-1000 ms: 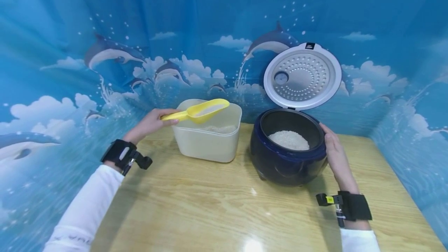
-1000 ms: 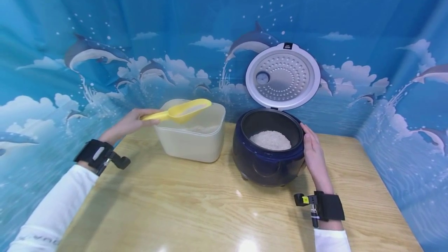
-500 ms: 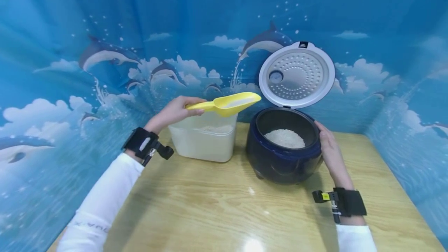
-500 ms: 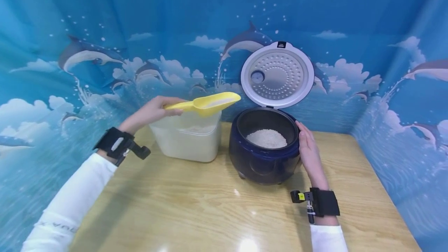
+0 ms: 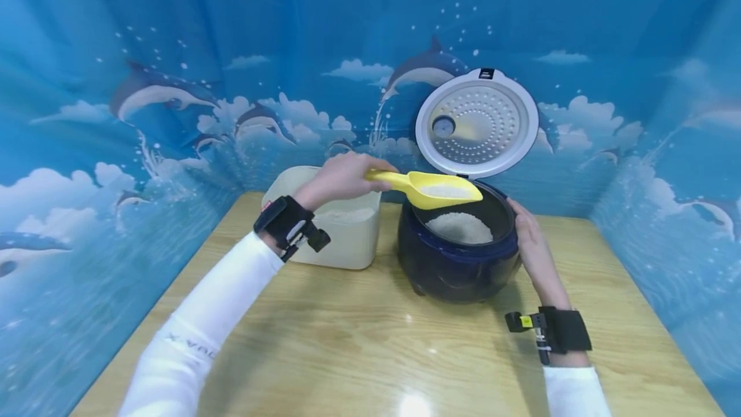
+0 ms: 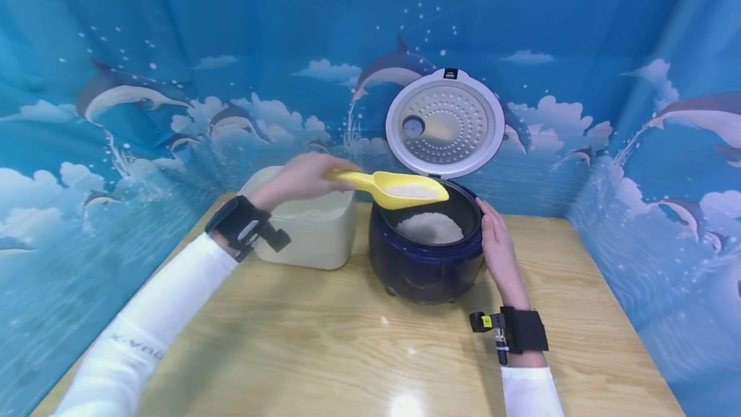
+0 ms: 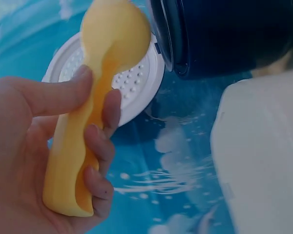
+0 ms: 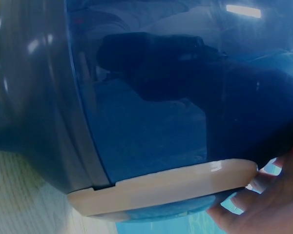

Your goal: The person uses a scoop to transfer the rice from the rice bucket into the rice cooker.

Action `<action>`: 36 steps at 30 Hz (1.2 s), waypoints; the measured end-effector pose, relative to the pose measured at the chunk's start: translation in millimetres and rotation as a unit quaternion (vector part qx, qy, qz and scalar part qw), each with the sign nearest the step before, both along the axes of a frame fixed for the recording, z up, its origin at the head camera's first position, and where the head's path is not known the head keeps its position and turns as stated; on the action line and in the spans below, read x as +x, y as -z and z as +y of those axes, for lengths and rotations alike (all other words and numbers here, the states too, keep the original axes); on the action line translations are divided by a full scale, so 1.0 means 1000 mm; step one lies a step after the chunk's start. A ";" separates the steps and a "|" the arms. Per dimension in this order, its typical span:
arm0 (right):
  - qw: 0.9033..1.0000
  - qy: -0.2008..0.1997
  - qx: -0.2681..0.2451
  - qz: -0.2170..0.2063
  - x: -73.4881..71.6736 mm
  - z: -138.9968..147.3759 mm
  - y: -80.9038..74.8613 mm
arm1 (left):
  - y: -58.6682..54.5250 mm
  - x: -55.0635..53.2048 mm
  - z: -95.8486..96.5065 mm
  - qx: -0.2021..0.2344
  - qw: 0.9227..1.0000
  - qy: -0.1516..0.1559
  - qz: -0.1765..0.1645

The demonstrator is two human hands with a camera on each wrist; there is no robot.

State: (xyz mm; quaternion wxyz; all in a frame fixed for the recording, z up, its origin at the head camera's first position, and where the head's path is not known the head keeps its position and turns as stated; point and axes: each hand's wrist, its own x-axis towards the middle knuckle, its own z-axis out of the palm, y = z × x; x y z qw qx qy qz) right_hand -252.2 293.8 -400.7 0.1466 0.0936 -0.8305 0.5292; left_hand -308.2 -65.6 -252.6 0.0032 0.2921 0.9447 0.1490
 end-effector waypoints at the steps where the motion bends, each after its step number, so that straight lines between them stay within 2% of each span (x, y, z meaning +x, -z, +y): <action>1: 1.000 -0.001 0.000 0.001 0.000 0.000 0.000 | -0.002 0.001 0.005 -0.021 1.000 0.007 0.019; 4: 1.000 0.001 0.003 0.002 0.000 0.000 0.000 | -0.009 0.003 0.019 -0.078 0.994 0.023 0.078; 8: 1.000 0.006 0.003 0.003 -0.001 0.000 0.000 | -0.018 0.007 0.038 -0.130 0.982 0.033 0.134; 12: 1.000 0.005 0.001 0.004 -0.002 0.000 0.001 | -0.024 0.013 0.054 -0.175 0.964 0.055 0.194; 15: 1.000 0.005 0.002 0.004 -0.003 0.000 0.001 | -0.027 0.018 0.064 -0.182 0.948 0.073 0.249; 18: 1.000 0.005 0.001 0.001 -0.003 0.001 0.001 | -0.028 0.022 0.073 -0.193 0.926 0.080 0.316; 20: 1.000 0.006 0.001 -0.002 -0.003 0.001 0.001 | -0.028 0.023 0.078 -0.215 0.905 0.077 0.359; 23: 1.000 0.006 0.003 -0.004 -0.004 0.001 0.000 | -0.028 0.024 0.083 -0.257 0.874 0.078 0.406; 25: 1.000 0.006 0.004 -0.004 -0.004 0.001 0.000 | -0.028 0.024 0.084 -0.274 0.859 0.081 0.424; 26: 1.000 0.005 0.003 -0.004 -0.004 0.001 0.000 | -0.027 0.024 0.084 -0.278 0.855 0.083 0.430; 28: 1.000 0.003 0.001 -0.003 -0.003 0.001 0.000 | -0.026 0.023 0.083 -0.271 0.856 0.090 0.431; 30: 1.000 0.003 -0.001 -0.003 -0.003 0.001 0.001 | -0.025 0.022 0.080 -0.253 0.865 0.096 0.422; 32: 1.000 0.003 -0.002 -0.002 -0.003 0.001 0.002 | -0.022 0.020 0.076 -0.226 0.882 0.100 0.401; 36: 1.000 0.001 0.002 -0.011 0.000 0.001 0.000 | -0.017 0.018 0.066 -0.178 0.924 0.105 0.322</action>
